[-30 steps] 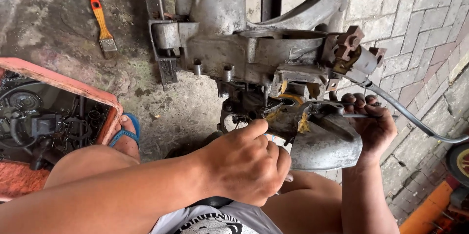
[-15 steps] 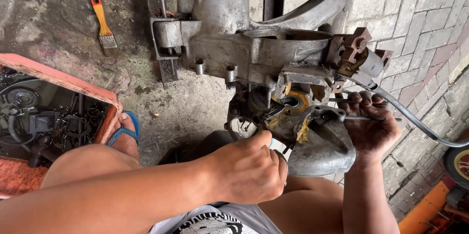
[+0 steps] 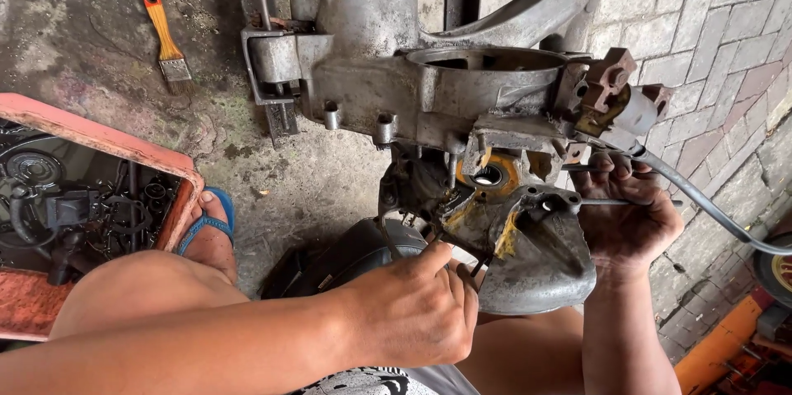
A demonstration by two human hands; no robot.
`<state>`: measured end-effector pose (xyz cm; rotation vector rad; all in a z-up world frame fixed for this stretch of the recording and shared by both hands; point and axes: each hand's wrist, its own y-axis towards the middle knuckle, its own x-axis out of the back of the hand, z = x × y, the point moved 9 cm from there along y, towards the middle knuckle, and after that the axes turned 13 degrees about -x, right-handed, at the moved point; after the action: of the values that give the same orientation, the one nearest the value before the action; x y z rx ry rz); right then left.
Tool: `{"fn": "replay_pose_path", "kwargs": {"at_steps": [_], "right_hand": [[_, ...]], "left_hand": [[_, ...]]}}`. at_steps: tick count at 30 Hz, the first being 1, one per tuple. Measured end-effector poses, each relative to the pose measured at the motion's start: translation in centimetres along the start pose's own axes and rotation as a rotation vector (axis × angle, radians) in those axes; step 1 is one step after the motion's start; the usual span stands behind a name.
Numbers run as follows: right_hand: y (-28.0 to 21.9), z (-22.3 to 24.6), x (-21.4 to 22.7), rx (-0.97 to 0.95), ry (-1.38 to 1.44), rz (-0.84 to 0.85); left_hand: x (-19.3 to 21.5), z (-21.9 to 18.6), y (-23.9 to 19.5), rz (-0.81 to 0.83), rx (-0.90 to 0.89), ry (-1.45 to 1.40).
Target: Cleaning motorcycle engine components with a cloth and repositioning the engine block on a stand.
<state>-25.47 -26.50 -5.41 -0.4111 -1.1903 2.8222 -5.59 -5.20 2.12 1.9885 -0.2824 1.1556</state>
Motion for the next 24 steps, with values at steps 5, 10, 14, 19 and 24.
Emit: {"fn": "replay_pose_path", "kwargs": {"at_steps": [5,10,14,19,24], "right_hand": [[0.2,0.0,-0.1,-0.005,0.002,0.005],[-0.6,-0.4,-2.4,0.008,-0.009,0.088],[-0.9,-0.3,-2.7,0.007,-0.055,0.075],[-1.3,-0.5,-2.7,0.013,-0.014,0.029],[-1.6,-0.2,-3.7,-0.017,-0.091,0.033]], "left_hand": [[0.2,0.0,0.3,-0.01,0.017,-0.017],[0.5,-0.7,0.5,-0.042,0.021,0.003],[0.0,-1.3,0.4,-0.012,0.011,-0.117],[-0.7,-2.2,0.3,0.043,-0.031,-0.227],[-0.1,-0.9,0.2,0.002,0.035,-0.287]]}}
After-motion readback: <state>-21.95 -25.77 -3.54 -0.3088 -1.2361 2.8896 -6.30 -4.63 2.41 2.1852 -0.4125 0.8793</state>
